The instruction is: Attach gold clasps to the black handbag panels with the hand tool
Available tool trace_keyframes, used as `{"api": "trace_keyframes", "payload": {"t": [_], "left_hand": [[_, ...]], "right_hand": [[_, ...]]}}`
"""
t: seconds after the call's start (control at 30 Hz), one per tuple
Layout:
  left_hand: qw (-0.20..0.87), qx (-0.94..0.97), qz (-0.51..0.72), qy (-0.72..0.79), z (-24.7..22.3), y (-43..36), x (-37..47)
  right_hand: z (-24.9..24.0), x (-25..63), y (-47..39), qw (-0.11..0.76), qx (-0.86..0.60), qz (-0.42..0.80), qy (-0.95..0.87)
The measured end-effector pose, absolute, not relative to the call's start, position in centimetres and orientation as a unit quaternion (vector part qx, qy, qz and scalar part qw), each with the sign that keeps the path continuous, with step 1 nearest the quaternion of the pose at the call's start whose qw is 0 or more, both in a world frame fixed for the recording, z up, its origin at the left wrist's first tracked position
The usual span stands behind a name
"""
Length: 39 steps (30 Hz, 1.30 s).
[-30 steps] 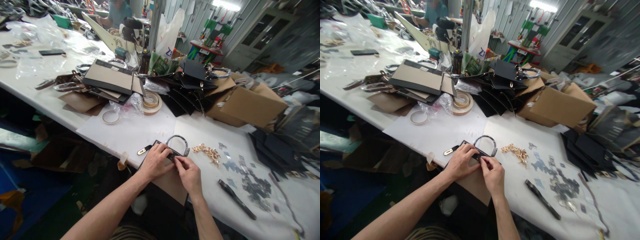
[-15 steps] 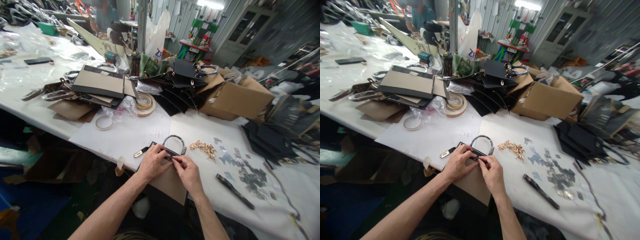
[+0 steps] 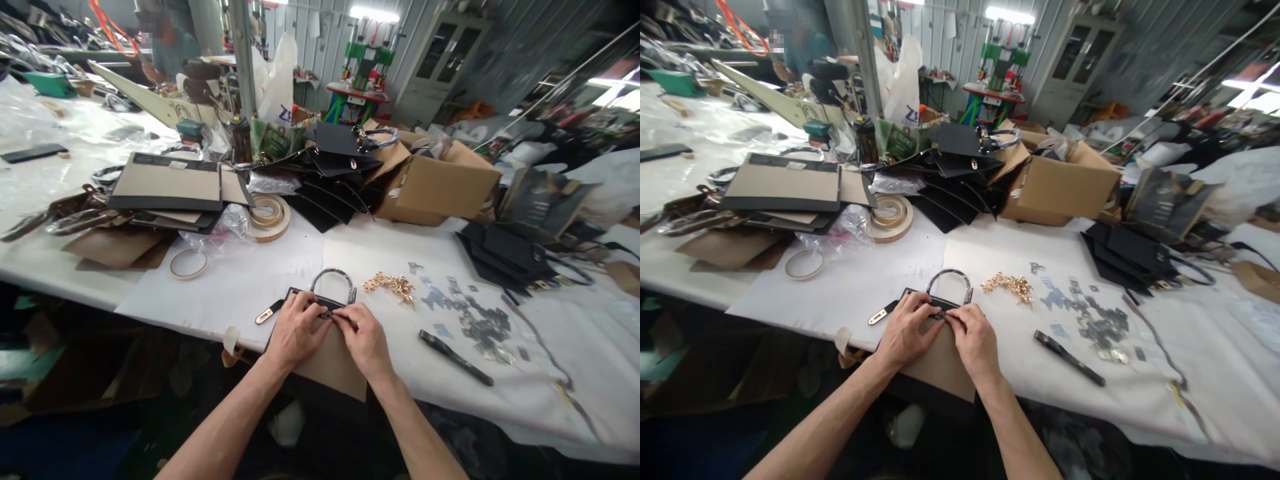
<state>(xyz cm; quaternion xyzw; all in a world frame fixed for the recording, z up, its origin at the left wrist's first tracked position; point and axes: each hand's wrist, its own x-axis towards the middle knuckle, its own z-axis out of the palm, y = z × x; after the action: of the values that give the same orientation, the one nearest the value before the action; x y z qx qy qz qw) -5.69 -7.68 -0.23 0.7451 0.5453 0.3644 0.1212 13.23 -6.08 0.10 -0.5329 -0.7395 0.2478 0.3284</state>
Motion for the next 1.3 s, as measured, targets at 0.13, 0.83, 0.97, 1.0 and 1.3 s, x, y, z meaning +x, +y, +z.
{"api": "trace_keyframes", "payload": {"t": [0.13,0.83,0.97,1.0,1.3], "left_hand": [[0.115,0.758,0.354,0.535,-0.4,-7.7,-5.7],[0.041,0.824,0.295,0.483,-0.2,-8.4,-6.4],[0.047,0.836,0.294,0.461,0.0,-8.5,-6.8],[0.047,0.835,0.296,0.462,0.1,-8.5,-6.7],[0.032,0.822,0.251,0.511,-0.2,-9.3,-5.5]], "right_hand": [[-0.2,12.9,-7.3,0.304,-0.542,0.185,-0.761],[-3.8,40.9,-9.6,0.265,-0.708,0.077,-0.650],[-4.6,42.4,-9.3,0.245,-0.699,0.099,-0.665],[-4.4,41.9,-9.0,0.245,-0.703,0.100,-0.661],[2.9,25.4,-6.4,0.547,-0.535,0.440,-0.469]]}}
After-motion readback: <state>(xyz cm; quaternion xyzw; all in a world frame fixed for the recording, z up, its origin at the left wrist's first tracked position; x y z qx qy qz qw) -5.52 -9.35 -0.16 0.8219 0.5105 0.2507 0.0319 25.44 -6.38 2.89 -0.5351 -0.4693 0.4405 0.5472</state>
